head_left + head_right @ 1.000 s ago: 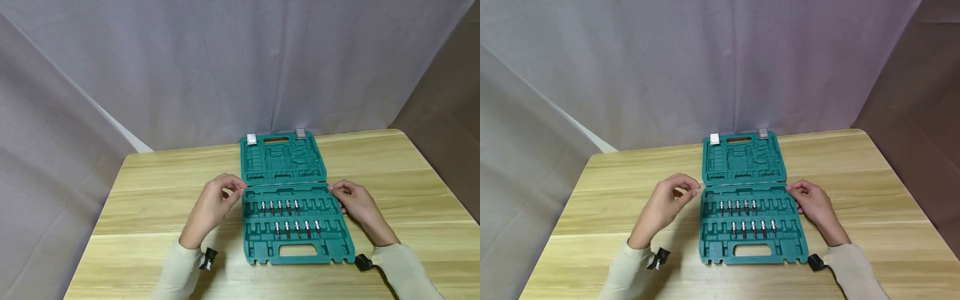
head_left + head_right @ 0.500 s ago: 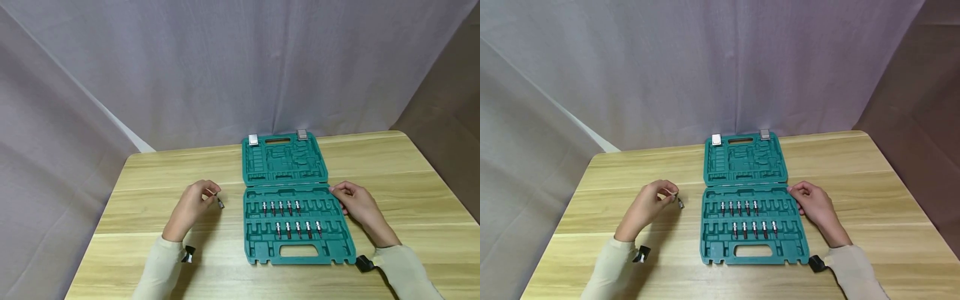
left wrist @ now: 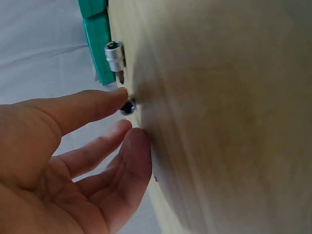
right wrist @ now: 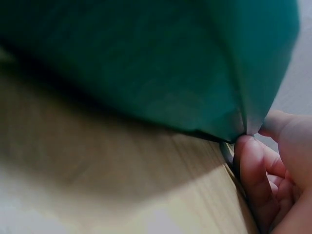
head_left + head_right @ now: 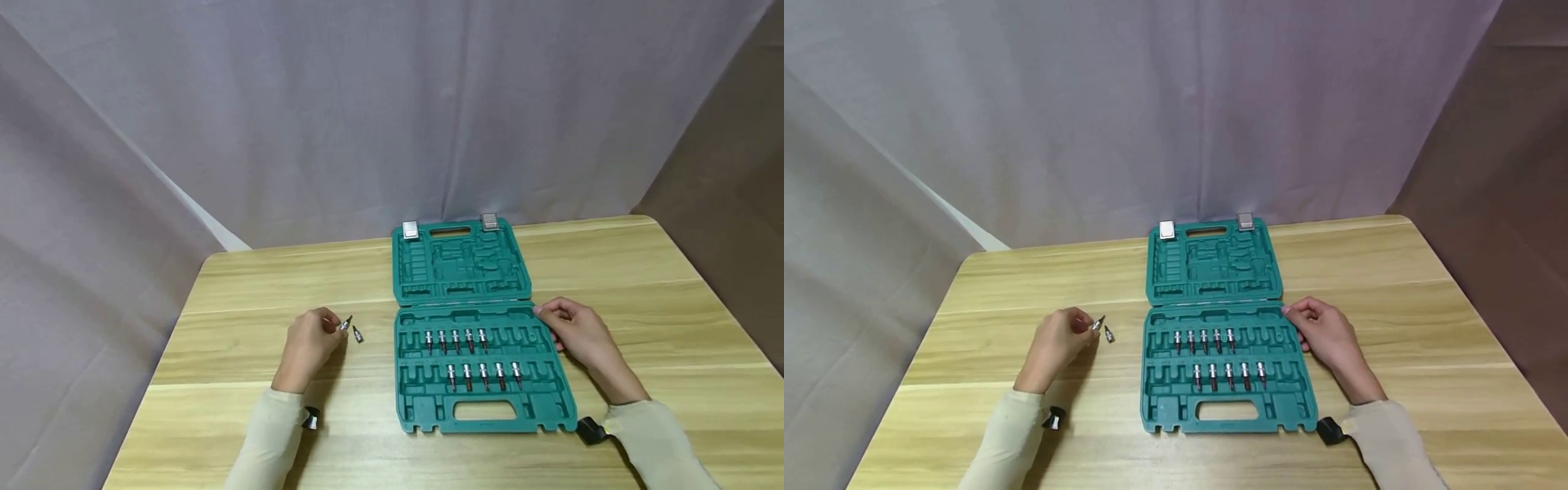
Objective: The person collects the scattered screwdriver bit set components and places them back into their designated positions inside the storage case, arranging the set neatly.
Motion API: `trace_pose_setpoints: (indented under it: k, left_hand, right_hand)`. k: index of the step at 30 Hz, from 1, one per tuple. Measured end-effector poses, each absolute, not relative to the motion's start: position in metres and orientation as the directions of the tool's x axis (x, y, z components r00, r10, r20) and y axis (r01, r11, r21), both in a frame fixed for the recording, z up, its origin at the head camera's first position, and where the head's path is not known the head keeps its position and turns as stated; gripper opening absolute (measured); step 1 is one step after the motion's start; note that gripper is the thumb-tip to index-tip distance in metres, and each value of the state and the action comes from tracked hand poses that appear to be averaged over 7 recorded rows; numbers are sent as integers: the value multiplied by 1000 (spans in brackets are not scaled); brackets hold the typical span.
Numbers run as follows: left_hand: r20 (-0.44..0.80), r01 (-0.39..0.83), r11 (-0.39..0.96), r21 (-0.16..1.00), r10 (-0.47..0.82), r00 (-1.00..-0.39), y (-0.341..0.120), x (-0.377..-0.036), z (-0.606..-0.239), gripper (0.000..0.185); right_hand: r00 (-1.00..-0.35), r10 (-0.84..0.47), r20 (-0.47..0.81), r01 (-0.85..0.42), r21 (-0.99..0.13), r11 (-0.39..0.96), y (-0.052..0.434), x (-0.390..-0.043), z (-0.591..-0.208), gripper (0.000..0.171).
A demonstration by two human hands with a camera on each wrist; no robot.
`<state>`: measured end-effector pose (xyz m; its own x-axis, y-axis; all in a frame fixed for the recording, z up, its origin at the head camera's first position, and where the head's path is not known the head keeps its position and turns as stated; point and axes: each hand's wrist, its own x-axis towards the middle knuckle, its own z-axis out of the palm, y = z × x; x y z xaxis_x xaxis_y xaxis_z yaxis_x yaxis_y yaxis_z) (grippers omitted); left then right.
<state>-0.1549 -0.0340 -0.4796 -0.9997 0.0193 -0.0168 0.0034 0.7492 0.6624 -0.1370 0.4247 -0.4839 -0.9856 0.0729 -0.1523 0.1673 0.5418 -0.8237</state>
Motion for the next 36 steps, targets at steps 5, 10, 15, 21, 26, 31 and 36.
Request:
trace_pose_setpoints:
  k: [5,10,15,21,26,31,36]
  left_hand:
    - [-17,-15,758,652,-5,-1000,-35,-157,-482,14]
    - [-10,-9,766,643,-2,-1000,-35,-157,-482,10]
    - [-26,-20,764,645,-4,-1000,-36,-158,-484,10]
    - [-44,-16,750,661,17,-999,-38,-160,-486,10]
    - [-71,-38,688,725,21,-997,-42,-161,-489,7]
    - [-106,-83,498,863,19,-994,-45,-161,-489,10]
    - [-88,-63,346,936,58,-994,-41,-163,-484,13]
  right_hand:
    - [-986,77,-146,164,-816,555,423,-140,-482,52]
    - [-985,81,-151,171,-819,547,424,-140,-483,52]
    - [-987,77,-140,159,-819,551,424,-138,-484,51]
    - [-988,82,-129,153,-815,559,424,-138,-485,49]
    - [-988,84,-131,155,-813,561,424,-139,-485,48]
    - [-987,88,-136,162,-809,565,424,-139,-486,50]
    - [-986,92,-140,167,-801,574,425,-137,-486,52]
